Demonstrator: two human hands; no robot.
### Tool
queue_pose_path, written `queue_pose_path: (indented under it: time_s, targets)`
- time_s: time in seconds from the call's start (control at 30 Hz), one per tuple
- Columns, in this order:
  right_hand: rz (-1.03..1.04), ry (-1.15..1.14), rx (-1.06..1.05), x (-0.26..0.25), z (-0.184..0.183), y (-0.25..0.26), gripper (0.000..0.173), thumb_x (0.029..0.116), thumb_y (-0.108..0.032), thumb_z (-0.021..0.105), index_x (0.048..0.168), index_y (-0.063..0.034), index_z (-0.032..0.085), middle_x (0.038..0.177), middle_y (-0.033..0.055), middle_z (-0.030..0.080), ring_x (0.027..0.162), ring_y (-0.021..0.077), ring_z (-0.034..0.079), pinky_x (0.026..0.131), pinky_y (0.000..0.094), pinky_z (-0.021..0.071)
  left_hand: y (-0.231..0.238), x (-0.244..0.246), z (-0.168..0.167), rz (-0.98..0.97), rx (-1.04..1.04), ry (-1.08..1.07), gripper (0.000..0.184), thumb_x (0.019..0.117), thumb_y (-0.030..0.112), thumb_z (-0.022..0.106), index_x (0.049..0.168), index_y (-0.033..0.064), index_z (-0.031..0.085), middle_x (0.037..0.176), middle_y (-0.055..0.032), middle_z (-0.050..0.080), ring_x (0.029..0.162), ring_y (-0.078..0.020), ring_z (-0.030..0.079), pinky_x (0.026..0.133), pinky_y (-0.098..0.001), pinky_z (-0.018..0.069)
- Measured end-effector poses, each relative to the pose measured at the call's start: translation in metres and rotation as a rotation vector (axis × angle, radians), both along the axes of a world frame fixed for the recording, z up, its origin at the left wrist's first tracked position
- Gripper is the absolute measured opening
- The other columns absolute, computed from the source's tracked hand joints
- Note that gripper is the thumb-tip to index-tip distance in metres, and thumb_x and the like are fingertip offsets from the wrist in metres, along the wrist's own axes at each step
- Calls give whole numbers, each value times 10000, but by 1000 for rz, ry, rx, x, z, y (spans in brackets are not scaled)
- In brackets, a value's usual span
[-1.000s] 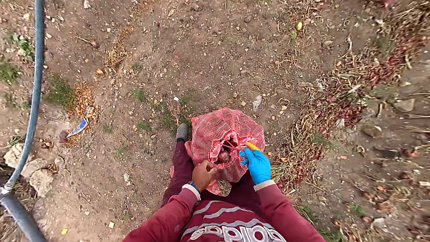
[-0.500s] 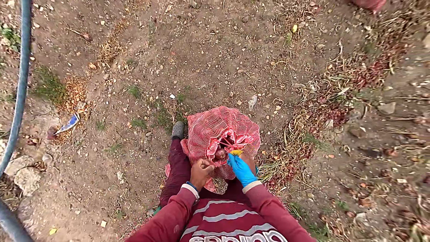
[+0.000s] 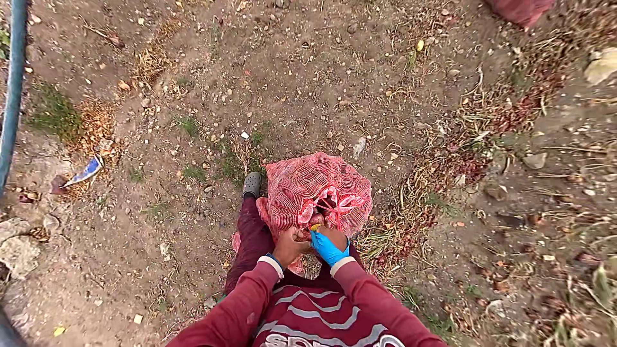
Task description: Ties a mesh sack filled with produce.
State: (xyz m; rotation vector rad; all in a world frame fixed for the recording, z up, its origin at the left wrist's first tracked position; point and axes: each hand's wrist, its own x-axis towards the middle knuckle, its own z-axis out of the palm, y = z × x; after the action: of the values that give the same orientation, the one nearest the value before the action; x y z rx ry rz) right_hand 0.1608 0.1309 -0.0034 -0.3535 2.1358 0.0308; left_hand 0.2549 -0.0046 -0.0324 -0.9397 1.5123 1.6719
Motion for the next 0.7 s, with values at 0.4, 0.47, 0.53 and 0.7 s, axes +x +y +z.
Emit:
queue_pose_path:
  time_s: [0.4,0.47,0.53,0.7]
  targets:
    - [-14,32,-17,0,-16,19,441,1054,-432,429,1031,-113,733,975,142,743,975,343,722,820,601,556,-28,-11,-1,-244,52,-38,390,897,391,796,926,38,633,785,-112,633,653,-220,593,648,-425,517]
    - [20,42,14,3,-14,15,439,1047,-428,430,1027,-112,733,984,146,744,980,352,720,810,605,553,-22,-11,-5,-346,18,20,422,889,422,790,1048,53,659,872,-128,723,743,-252,712,752,-485,603]
    - [21,26,13,2,-16,13,422,1052,-406,438,1051,-104,733,1010,154,739,999,357,714,827,605,549,-13,-4,-3,-95,141,-13,426,899,288,800,1183,25,622,993,-146,735,859,-249,739,808,-446,621]
    - [16,-28,89,-5,-14,2,388,1037,-394,461,1055,-113,728,1026,163,740,1013,373,708,824,621,544,0,8,-1,704,544,-161,237,942,44,696,1131,78,556,933,-115,682,722,-199,668,661,-359,583]
